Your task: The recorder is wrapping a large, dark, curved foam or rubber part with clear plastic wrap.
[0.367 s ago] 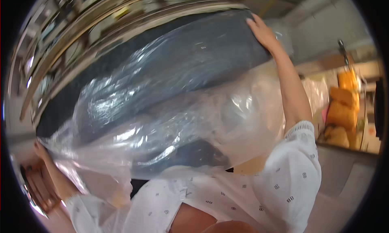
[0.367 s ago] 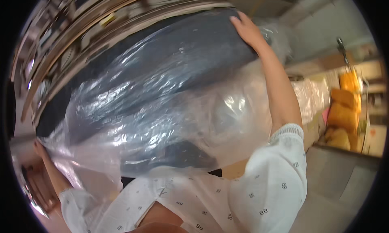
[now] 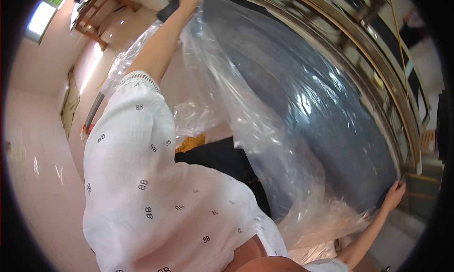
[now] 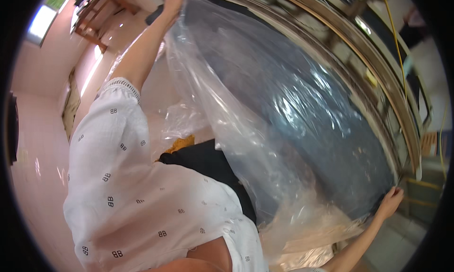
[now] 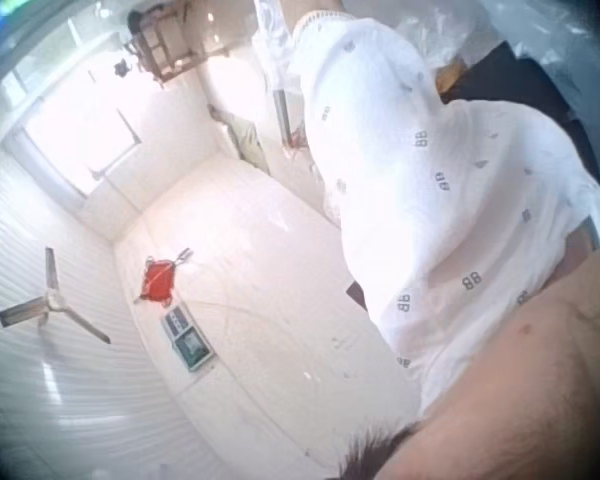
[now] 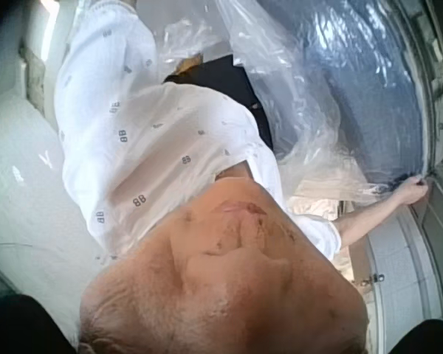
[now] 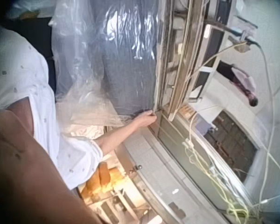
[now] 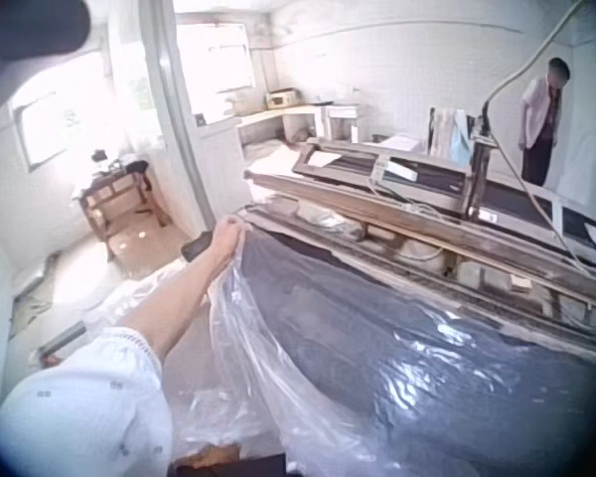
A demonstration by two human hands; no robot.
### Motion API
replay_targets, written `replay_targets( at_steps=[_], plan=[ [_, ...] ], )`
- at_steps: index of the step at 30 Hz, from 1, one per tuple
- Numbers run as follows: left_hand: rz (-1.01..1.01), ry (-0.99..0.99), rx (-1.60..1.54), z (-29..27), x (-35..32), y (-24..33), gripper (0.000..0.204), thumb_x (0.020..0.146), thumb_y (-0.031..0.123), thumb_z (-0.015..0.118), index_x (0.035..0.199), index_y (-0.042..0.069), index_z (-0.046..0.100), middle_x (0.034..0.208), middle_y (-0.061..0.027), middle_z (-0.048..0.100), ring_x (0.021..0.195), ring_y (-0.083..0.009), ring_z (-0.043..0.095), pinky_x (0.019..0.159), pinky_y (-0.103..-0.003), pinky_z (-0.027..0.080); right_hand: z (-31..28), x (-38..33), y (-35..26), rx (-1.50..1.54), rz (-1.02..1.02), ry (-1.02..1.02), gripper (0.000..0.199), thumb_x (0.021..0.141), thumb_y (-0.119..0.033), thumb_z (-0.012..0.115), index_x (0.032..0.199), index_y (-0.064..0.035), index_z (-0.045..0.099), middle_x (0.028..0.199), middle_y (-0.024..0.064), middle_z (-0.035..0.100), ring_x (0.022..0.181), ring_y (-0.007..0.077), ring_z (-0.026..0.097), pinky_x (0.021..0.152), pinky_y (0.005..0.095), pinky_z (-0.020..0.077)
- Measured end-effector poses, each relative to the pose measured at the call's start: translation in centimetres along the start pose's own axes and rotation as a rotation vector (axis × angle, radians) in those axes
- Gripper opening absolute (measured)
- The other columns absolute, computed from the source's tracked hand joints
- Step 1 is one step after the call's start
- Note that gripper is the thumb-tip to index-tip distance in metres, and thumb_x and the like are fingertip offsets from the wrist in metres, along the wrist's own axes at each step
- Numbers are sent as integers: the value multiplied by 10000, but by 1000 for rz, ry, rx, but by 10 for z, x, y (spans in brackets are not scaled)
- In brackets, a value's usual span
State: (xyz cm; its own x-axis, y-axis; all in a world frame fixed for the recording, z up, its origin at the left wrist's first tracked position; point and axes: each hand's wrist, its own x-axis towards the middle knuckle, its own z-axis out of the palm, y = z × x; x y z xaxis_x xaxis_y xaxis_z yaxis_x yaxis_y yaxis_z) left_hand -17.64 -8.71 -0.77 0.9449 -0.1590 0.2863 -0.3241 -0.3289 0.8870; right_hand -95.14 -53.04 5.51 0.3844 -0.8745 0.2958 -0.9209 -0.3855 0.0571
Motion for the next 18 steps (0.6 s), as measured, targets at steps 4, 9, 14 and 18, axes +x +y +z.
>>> replay_targets(
  at_steps=[4,9,14,18],
  plan=[
    [-60,-324,-399,-64,-1,21,121,784,44,521,894,47,572,748,-36,583,663,-107,526,552,-236,424,57,-18,-58,172,-305,146,503,923,-393,395,1244,-8,439,1247,226,453,1125,304,474,969,388,330],
    [177,-241,-553,-24,23,-13,21,793,65,530,785,54,545,693,-11,555,628,-92,516,543,-223,411,7,-12,-55,105,15,49,411,927,-356,370,1193,-68,494,1221,179,471,1101,325,476,925,423,360],
    [226,-278,-531,-2,37,-15,25,785,47,525,771,46,547,648,-11,548,586,-94,511,522,-229,409,-62,19,-231,-129,-468,269,223,907,-193,448,1008,-25,555,978,136,562,885,314,561,730,368,459],
    [182,-268,-626,-21,27,-18,29,789,61,533,776,40,547,634,-17,548,554,-89,502,499,-228,404,-98,-50,-479,1024,-566,-434,246,888,-194,537,1038,-10,603,953,16,593,877,78,527,755,208,409]
  ],
)
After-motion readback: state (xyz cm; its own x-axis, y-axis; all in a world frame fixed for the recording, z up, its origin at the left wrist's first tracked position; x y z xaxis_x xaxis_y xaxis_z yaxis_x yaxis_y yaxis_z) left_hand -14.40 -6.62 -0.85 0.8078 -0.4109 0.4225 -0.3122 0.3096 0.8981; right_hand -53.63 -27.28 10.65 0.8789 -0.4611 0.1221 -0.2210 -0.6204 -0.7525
